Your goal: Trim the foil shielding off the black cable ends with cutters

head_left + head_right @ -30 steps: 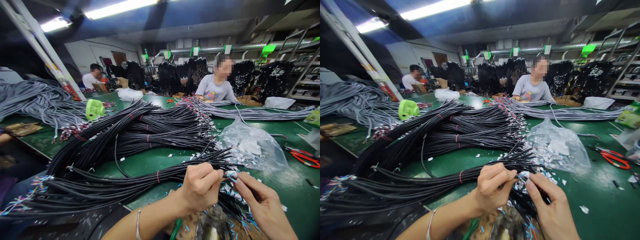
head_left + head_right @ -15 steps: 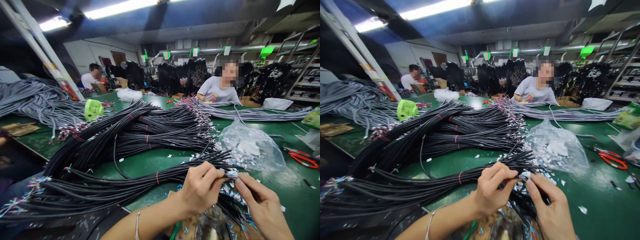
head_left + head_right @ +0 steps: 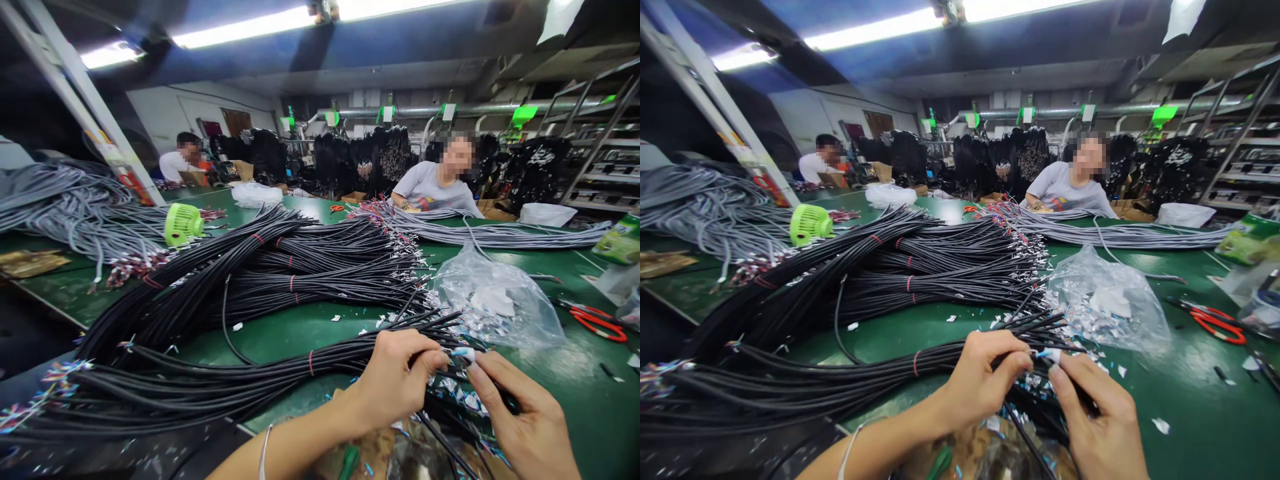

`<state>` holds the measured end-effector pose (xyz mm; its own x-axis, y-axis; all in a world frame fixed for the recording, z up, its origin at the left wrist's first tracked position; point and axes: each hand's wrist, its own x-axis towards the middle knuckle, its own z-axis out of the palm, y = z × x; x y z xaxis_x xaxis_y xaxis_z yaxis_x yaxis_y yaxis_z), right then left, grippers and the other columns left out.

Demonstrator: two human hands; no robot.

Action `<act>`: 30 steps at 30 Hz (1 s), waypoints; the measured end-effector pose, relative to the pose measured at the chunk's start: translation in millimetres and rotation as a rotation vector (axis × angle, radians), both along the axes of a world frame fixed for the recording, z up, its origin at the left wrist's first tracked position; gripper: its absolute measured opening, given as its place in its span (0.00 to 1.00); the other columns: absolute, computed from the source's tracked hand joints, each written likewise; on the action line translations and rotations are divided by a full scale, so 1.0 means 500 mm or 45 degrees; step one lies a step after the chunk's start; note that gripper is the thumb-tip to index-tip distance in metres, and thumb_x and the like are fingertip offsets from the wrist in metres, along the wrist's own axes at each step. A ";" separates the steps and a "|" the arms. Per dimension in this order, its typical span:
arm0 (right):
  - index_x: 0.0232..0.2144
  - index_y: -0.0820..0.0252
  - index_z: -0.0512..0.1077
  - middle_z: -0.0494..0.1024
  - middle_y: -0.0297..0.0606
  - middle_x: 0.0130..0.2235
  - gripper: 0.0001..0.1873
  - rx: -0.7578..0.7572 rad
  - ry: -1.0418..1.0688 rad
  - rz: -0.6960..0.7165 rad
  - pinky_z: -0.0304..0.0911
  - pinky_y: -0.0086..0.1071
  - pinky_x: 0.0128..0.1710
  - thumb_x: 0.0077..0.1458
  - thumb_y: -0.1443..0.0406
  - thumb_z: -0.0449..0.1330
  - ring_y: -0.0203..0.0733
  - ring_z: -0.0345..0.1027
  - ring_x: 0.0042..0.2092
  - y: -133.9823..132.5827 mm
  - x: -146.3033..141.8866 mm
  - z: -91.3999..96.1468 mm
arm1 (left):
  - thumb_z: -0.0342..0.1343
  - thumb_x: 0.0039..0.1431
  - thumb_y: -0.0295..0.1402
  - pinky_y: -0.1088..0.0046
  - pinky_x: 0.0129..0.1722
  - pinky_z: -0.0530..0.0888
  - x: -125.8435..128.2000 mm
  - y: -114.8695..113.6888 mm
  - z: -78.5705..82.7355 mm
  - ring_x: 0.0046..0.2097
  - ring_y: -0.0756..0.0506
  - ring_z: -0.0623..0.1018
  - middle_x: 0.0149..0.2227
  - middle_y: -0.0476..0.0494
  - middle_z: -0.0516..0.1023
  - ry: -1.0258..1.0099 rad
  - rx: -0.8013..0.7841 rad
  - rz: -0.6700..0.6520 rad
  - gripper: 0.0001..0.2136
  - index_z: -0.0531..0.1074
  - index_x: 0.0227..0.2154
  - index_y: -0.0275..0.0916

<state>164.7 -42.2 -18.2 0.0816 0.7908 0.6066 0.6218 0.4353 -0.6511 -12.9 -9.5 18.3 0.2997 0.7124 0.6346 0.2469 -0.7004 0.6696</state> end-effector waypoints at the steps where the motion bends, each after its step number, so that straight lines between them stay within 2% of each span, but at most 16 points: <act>1: 0.36 0.55 0.79 0.80 0.37 0.40 0.12 -0.048 0.018 0.002 0.66 0.30 0.47 0.54 0.58 0.59 0.44 0.73 0.42 0.001 0.002 -0.003 | 0.54 0.57 0.25 0.78 0.21 0.63 0.000 0.001 0.003 0.22 0.52 0.68 0.19 0.47 0.73 -0.005 -0.059 -0.013 0.09 0.75 0.23 0.32; 4: 0.36 0.57 0.78 0.79 0.38 0.39 0.14 -0.182 0.124 -0.028 0.67 0.31 0.44 0.55 0.55 0.58 0.45 0.73 0.41 0.004 0.006 0.000 | 0.58 0.54 0.26 0.78 0.21 0.62 0.004 0.001 0.004 0.21 0.52 0.68 0.19 0.48 0.73 -0.107 -0.093 0.032 0.07 0.75 0.22 0.32; 6: 0.36 0.57 0.75 0.78 0.37 0.34 0.15 -0.234 0.208 -0.017 0.69 0.28 0.36 0.55 0.54 0.57 0.42 0.72 0.35 0.006 0.005 0.013 | 0.61 0.51 0.26 0.78 0.21 0.62 0.007 -0.001 0.000 0.22 0.52 0.68 0.20 0.47 0.73 -0.164 -0.012 0.088 0.05 0.75 0.22 0.31; 9: 0.32 0.57 0.72 0.71 0.32 0.26 0.12 -0.212 0.224 0.085 0.63 0.24 0.23 0.54 0.55 0.59 0.37 0.66 0.26 0.007 -0.001 0.039 | 0.61 0.50 0.25 0.77 0.22 0.63 0.012 -0.005 -0.016 0.22 0.52 0.68 0.21 0.46 0.72 -0.135 0.150 0.092 0.04 0.75 0.23 0.31; 13: 0.24 0.57 0.66 0.62 0.30 0.24 0.11 -0.203 0.214 0.184 0.55 0.26 0.23 0.53 0.59 0.61 0.35 0.56 0.25 0.005 -0.009 0.052 | 0.60 0.53 0.26 0.77 0.22 0.64 0.015 -0.004 -0.036 0.22 0.52 0.67 0.21 0.47 0.72 -0.047 0.282 0.056 0.03 0.75 0.26 0.31; 16: 0.27 0.58 0.66 0.57 0.29 0.23 0.13 -0.469 0.552 0.359 0.48 0.26 0.21 0.54 0.56 0.60 0.33 0.49 0.24 0.003 -0.008 0.043 | 0.60 0.53 0.27 0.77 0.24 0.66 0.015 0.007 -0.036 0.24 0.51 0.69 0.23 0.46 0.72 -0.028 0.270 0.016 0.03 0.76 0.28 0.32; 19: 0.31 0.58 0.67 0.51 0.26 0.23 0.15 -0.764 0.892 0.589 0.40 0.24 0.19 0.52 0.53 0.61 0.30 0.39 0.22 0.007 -0.005 0.036 | 0.63 0.51 0.26 0.77 0.26 0.68 0.013 0.020 -0.025 0.26 0.51 0.70 0.23 0.47 0.73 0.000 0.157 -0.089 0.01 0.77 0.27 0.34; 21: 0.30 0.59 0.68 0.56 0.28 0.24 0.16 -0.740 0.847 0.607 0.45 0.24 0.20 0.50 0.53 0.63 0.30 0.44 0.23 0.013 -0.004 0.038 | 0.65 0.47 0.25 0.78 0.26 0.67 0.013 0.023 -0.020 0.25 0.51 0.70 0.23 0.48 0.73 -0.007 0.066 -0.120 0.02 0.77 0.25 0.33; 24: 0.25 0.61 0.68 0.62 0.31 0.25 0.16 -0.573 0.698 0.416 0.52 0.25 0.24 0.45 0.55 0.67 0.34 0.54 0.27 0.023 -0.008 0.039 | 0.66 0.45 0.23 0.77 0.24 0.66 0.018 0.019 -0.022 0.25 0.51 0.69 0.23 0.48 0.72 -0.036 -0.002 -0.012 0.03 0.77 0.24 0.33; 25: 0.25 0.60 0.68 0.60 0.30 0.24 0.16 -0.560 0.697 0.368 0.51 0.25 0.23 0.46 0.55 0.66 0.34 0.53 0.26 0.024 -0.011 0.037 | 0.65 0.46 0.24 0.77 0.24 0.66 0.020 0.017 -0.025 0.25 0.51 0.69 0.23 0.48 0.72 -0.039 -0.007 0.034 0.03 0.76 0.24 0.33; 27: 0.30 0.60 0.66 0.54 0.26 0.22 0.17 -0.599 0.752 0.363 0.43 0.24 0.18 0.51 0.53 0.62 0.31 0.44 0.22 0.023 -0.018 0.032 | 0.62 0.51 0.25 0.77 0.25 0.66 0.022 0.014 -0.029 0.26 0.50 0.70 0.24 0.48 0.72 -0.027 -0.007 0.067 0.01 0.77 0.25 0.34; 29: 0.32 0.59 0.64 0.50 0.25 0.22 0.16 -0.639 0.757 0.429 0.38 0.24 0.17 0.55 0.52 0.57 0.30 0.38 0.21 0.020 -0.019 0.029 | 0.59 0.54 0.25 0.76 0.27 0.67 0.022 0.014 -0.030 0.26 0.50 0.71 0.24 0.48 0.74 0.001 -0.005 0.030 0.04 0.77 0.26 0.35; 30: 0.31 0.59 0.64 0.51 0.26 0.22 0.16 -0.608 0.703 0.440 0.39 0.24 0.17 0.55 0.52 0.57 0.30 0.39 0.21 0.019 -0.018 0.029 | 0.57 0.55 0.25 0.77 0.27 0.67 0.022 0.015 -0.029 0.26 0.50 0.71 0.23 0.48 0.74 0.025 -0.013 -0.001 0.06 0.77 0.25 0.36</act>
